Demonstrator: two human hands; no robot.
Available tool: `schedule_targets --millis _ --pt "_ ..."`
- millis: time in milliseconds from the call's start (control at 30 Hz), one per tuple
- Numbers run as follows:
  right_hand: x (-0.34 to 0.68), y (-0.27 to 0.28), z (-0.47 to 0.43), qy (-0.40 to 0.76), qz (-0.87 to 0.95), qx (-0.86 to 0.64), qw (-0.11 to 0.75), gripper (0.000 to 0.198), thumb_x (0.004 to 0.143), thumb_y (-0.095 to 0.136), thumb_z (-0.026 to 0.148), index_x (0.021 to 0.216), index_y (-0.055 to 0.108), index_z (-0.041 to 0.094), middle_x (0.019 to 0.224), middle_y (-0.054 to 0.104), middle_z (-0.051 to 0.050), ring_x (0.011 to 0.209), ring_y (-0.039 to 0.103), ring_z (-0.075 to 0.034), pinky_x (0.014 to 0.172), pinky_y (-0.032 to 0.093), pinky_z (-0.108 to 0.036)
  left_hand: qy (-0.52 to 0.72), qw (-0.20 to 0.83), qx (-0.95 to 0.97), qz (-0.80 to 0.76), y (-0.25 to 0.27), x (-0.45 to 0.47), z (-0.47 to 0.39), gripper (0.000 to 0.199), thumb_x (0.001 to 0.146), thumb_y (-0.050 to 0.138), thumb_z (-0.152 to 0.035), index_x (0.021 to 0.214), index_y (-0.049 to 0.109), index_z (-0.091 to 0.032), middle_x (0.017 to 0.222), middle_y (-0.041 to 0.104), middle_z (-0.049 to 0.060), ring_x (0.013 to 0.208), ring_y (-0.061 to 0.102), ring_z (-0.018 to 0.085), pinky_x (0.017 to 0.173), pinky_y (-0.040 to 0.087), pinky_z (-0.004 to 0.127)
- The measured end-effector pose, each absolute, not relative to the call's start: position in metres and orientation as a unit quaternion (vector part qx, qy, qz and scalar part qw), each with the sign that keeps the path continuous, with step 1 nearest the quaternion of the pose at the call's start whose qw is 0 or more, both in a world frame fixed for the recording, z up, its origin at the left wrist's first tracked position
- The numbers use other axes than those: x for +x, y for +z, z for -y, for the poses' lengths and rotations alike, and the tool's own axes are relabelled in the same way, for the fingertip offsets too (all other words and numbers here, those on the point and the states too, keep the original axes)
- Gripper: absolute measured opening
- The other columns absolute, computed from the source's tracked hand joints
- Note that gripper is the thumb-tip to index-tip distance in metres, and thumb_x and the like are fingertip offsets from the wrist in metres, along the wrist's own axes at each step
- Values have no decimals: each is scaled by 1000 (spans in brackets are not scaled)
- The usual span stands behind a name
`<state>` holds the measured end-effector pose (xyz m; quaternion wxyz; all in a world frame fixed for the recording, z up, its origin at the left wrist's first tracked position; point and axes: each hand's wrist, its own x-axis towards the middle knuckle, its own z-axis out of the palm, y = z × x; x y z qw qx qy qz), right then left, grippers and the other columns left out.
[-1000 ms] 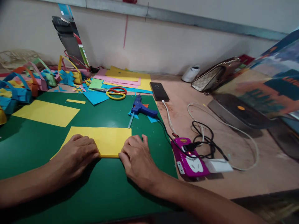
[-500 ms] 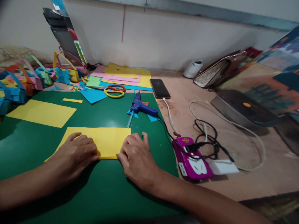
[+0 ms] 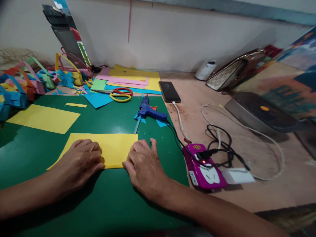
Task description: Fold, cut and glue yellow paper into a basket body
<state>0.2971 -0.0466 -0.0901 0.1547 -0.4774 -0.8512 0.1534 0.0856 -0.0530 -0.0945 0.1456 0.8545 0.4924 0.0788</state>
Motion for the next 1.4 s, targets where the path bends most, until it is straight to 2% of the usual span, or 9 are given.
schedule_targets --millis 733,933,1100,1400 --pt "307 -83 46 120 861 -488 79 18 84 48 13 66 48 16 84 56 -4 85 48 -19 85 27 -41 89 128 865 -477 -98 83 52 25 88 45 -21 68 59 -17 78 55 5 76 45 21 76 31 39" --pt "307 -85 46 117 867 -477 90 14 84 48 11 70 51 16 85 57 -5 86 48 -19 90 25 -44 69 115 873 -469 -98 81 53 30 90 38 -22 68 59 -18 78 54 6 76 43 22 75 30 40" --pt "307 -87 47 112 868 -474 95 14 83 49 10 70 51 16 86 57 -5 86 49 -20 86 27 -43 60 106 881 -457 -96 82 51 32 90 34 -20 69 58 -17 79 54 7 76 43 22 75 30 41" --pt "307 -86 47 98 872 -471 89 14 83 49 10 71 52 17 86 58 -5 86 50 -20 83 29 -41 46 120 874 -469 -96 83 49 25 88 42 -20 71 59 -17 79 54 6 76 43 22 75 30 40"
